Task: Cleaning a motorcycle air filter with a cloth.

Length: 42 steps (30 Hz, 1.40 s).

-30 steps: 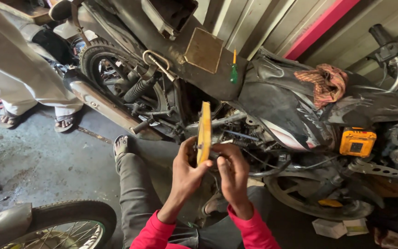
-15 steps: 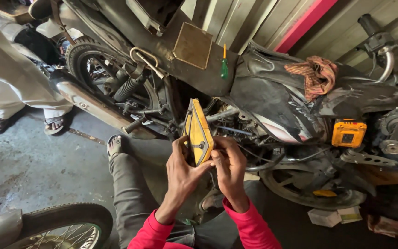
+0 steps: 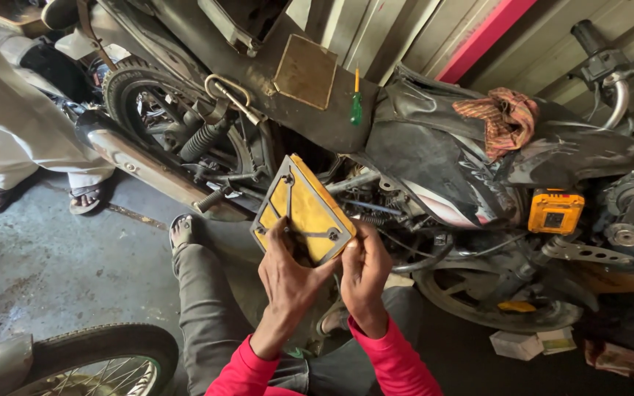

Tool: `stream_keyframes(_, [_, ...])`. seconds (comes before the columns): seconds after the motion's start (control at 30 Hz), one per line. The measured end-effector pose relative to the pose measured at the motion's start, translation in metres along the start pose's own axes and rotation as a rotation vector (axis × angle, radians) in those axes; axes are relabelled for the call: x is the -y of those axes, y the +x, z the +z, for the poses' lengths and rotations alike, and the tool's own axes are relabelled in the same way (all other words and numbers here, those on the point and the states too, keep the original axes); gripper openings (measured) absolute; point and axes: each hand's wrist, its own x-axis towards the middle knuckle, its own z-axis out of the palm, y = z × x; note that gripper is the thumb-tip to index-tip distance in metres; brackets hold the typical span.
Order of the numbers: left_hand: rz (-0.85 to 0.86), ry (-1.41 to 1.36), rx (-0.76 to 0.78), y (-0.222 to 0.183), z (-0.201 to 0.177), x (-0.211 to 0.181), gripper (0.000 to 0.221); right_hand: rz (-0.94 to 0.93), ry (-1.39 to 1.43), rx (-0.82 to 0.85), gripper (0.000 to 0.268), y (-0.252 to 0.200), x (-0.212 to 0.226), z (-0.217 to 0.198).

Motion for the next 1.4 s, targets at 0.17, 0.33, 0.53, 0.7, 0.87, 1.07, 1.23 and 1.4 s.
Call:
stream_keyframes(0.17, [0.146, -0.044, 0.005, 0.0, -0.008, 0.003, 0.095, 0.145, 0.132, -0.073, 0.03, 0.004, -0.022, -0.008])
stream_keyframes(0.33, [-0.053, -0.024, 0.017, 0.007, -0.007, -0.006, 0.073, 0.202, 0.267, -0.051, 0.03, 0.005, -0.012, -0.014])
stream_keyframes(0.53, [0.041, -0.058, -0.059, 0.003, -0.001, 0.0, 0.073, 0.138, 0.228, 0.04, 0.03, 0.01, 0.0, -0.016])
stream_keyframes(0.7, [-0.057, 0.064, 0.03, 0.008, -0.009, -0.011, 0.07, 0.25, 0.328, 0.055, 0.032, 0.02, -0.003, -0.025])
stream_keyframes(0.87, [-0.046, 0.125, 0.064, 0.011, -0.013, -0.018, 0.072, 0.288, 0.351, 0.078, 0.031, 0.022, -0.009, -0.033])
stream_keyframes(1.07, [0.006, 0.178, 0.063, 0.012, -0.015, -0.021, 0.07, 0.303, 0.351, 0.072, 0.032, 0.022, -0.021, -0.032])
stream_keyframes(1.23, [-0.02, 0.223, 0.094, 0.015, -0.017, -0.02, 0.066, 0.243, 0.38, 0.081, 0.046, 0.03, -0.014, -0.028])
stream_keyframes(1.4, [0.07, 0.164, 0.084, 0.02, -0.024, -0.024, 0.057, 0.096, 0.333, 0.036, 0.06, 0.032, -0.019, -0.032])
